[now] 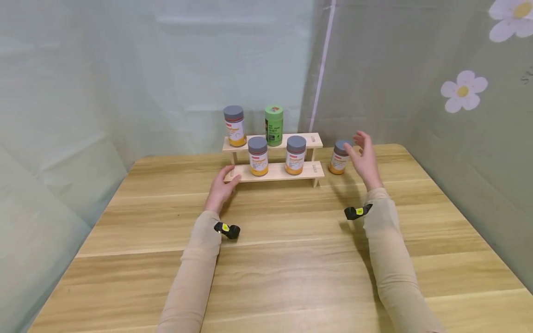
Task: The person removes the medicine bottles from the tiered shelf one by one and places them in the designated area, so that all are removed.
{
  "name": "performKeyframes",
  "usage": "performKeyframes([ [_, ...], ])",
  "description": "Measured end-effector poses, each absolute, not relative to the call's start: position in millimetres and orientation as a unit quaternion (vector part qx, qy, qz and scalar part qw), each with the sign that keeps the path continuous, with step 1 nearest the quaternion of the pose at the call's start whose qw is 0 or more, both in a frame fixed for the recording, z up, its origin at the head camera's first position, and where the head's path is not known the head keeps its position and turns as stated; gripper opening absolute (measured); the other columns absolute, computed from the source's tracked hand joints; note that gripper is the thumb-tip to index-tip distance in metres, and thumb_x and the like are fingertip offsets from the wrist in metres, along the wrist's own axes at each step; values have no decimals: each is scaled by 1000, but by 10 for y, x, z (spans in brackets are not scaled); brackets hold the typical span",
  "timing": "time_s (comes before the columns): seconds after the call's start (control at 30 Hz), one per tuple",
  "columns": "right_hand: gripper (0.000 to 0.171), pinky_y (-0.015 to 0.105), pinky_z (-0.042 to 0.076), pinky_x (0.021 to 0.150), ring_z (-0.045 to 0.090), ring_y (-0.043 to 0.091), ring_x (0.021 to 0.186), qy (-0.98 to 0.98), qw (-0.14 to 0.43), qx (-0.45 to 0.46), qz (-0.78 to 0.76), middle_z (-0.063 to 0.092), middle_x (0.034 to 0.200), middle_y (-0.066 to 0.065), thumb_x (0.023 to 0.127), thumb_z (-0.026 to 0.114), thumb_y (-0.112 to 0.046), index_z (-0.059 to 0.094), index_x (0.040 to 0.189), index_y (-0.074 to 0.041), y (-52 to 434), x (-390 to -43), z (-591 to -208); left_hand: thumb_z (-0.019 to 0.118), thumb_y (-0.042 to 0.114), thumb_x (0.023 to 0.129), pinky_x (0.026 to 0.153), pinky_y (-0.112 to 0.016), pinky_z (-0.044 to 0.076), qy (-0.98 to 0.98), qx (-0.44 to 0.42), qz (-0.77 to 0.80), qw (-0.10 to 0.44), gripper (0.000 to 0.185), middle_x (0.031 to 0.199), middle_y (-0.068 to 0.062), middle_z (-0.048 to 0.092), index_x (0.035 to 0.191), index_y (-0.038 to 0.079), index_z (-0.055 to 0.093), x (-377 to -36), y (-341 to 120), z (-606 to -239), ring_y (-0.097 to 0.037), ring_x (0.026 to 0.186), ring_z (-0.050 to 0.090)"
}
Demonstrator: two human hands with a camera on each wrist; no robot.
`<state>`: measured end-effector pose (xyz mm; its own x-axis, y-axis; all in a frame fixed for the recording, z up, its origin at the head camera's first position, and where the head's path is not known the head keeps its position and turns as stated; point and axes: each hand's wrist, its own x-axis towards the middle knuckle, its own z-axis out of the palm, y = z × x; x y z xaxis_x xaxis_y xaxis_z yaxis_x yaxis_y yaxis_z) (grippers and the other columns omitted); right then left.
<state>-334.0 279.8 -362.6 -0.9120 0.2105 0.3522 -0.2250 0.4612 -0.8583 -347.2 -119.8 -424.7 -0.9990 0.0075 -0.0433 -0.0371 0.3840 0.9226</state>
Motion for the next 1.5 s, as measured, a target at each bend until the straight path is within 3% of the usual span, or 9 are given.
performKeyframes([
  [0.13, 64, 50, 24, 120, 33, 33, 143, -832, 213, 7, 513, 39, 151, 19, 98, 56, -30, 26, 149, -6, 2760, -3303, -3567, 57, 32, 98, 121, -47, 25, 830, -14, 556, 25, 57, 162, -6, 23, 150, 22, 36, -3469, -1188, -4229, -30, 147, 25],
  [0.37, 60, 49, 25, 120, 34, 32, 143, -834, 214, 8, 508, 40, 151, 18, 99, 54, -31, 30, 148, -6, 2713, -3272, -3544, 56, 32, 98, 123, -48, 18, 834, -10, 551, 20, 57, 162, -6, 24, 150, 21, 36, -3463, -1184, -4235, -29, 150, 20],
  [0.7, 54, 47, 27, 120, 37, 34, 141, -831, 219, 25, 510, 43, 147, 21, 99, 55, -26, 37, 143, -2, 2527, -3296, -3539, 57, 31, 97, 123, -47, 19, 830, -8, 557, 19, 56, 162, -7, 24, 149, 21, 37, -3485, -1167, -4284, -30, 149, 21],
  [0.9, 54, 47, 28, 119, 38, 33, 140, -836, 210, 39, 505, 43, 148, 19, 99, 55, -30, 37, 144, -6, 2366, -3327, -3420, 57, 31, 97, 123, -48, 16, 830, -13, 557, 18, 57, 162, -6, 23, 149, 22, 36, -3476, -1183, -4273, -30, 150, 19],
  [1.13, 51, 47, 35, 115, 40, 33, 139, -840, 200, 73, 500, 44, 148, 19, 99, 54, -25, 39, 145, -7, 2196, -3399, -3365, 57, 32, 97, 123, -48, 20, 827, -13, 561, 16, 56, 162, -6, 24, 149, 22, 37, -3485, -1197, -4261, -30, 150, 21],
  [1.5, 54, 47, 35, 116, 40, 31, 139, -857, 178, 97, 473, 44, 148, 17, 99, 54, -28, 38, 146, -7, 1984, -3478, -3288, 57, 32, 98, 122, -49, 21, 827, -9, 562, 20, 56, 162, -6, 23, 149, 23, 36, -3474, -1200, -4255, -31, 149, 21],
])
